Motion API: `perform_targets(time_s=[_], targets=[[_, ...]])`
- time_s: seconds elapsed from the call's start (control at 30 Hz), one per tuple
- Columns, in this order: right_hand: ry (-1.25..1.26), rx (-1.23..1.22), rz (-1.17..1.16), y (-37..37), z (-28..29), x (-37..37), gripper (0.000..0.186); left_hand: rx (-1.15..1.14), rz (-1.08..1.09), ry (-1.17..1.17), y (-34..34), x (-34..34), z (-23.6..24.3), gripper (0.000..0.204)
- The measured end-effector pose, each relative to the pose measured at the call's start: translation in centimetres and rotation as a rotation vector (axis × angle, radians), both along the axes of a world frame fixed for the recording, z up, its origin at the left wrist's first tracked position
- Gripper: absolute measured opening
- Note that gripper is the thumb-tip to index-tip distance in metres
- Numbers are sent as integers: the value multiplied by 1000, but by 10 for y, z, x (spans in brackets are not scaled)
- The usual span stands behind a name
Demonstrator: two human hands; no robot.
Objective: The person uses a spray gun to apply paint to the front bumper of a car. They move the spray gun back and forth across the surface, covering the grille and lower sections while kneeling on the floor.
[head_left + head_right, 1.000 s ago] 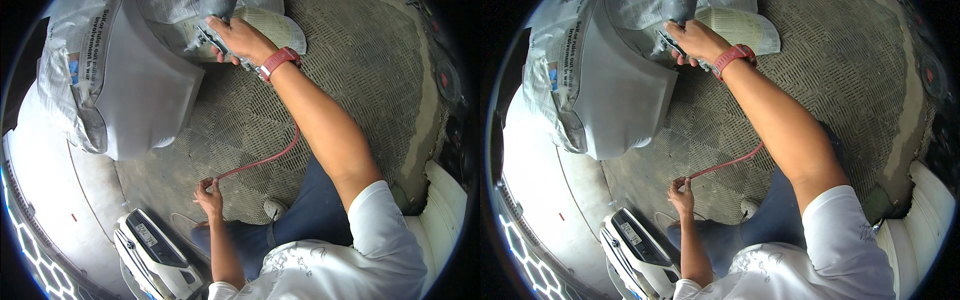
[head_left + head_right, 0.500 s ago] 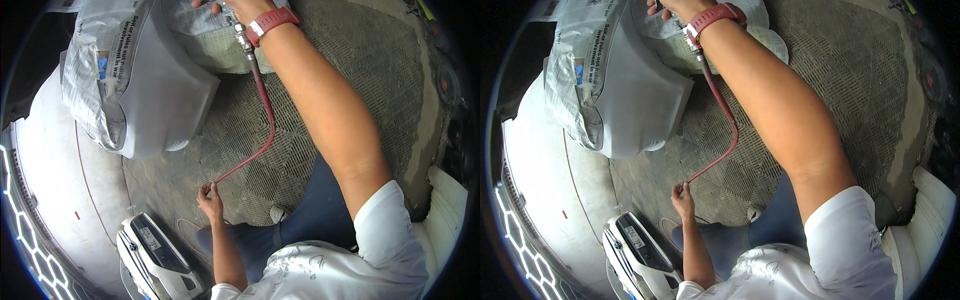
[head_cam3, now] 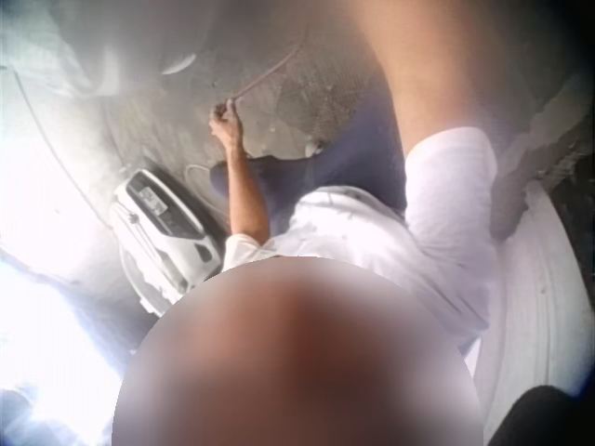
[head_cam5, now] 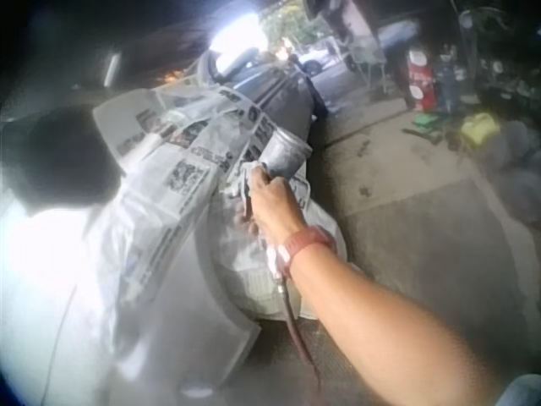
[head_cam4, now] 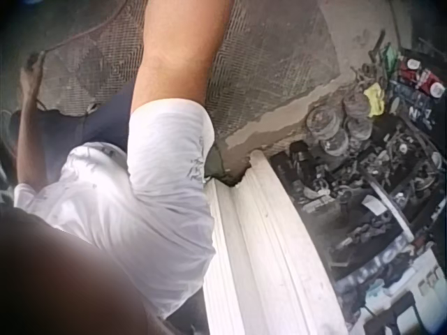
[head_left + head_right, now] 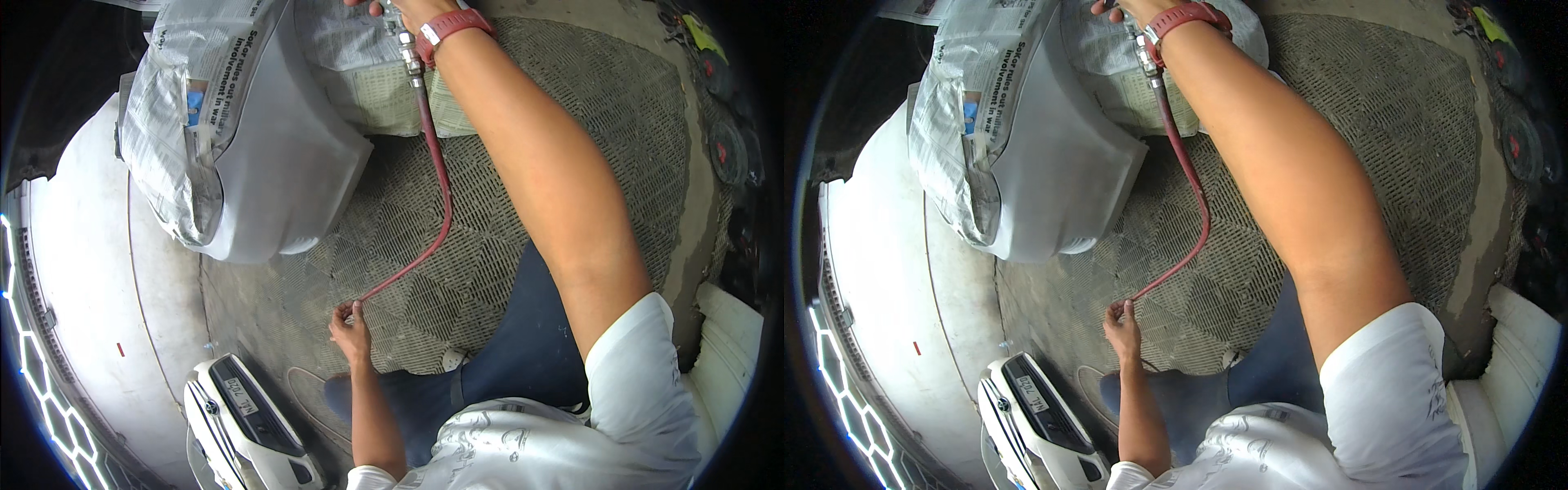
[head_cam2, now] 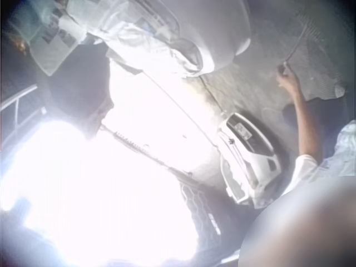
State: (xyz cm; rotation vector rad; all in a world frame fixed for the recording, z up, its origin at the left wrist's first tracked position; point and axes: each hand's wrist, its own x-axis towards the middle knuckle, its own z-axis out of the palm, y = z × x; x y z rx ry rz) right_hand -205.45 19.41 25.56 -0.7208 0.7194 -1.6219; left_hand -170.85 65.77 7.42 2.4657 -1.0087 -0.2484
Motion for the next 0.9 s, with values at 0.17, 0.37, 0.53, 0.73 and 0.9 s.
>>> perform_targets(time_s=[0.17, 0.37, 0.53, 0.73, 0.9], targets=[[75, 24, 208, 37, -45, 9, 59, 83, -48, -139, 2, 5, 3, 36], [206, 224, 317, 86, -118, 42, 61, 205, -145, -349, 1, 16, 8, 30], [294, 367, 338, 113, -182, 72, 61, 273, -190, -444, 8, 37, 19, 26], [623, 266, 126, 172, -242, 116, 55, 426, -232, -461, 8, 61, 29, 29], [808, 49, 67, 255, -260, 154, 43, 503, -237, -404, 5, 79, 0, 36]])
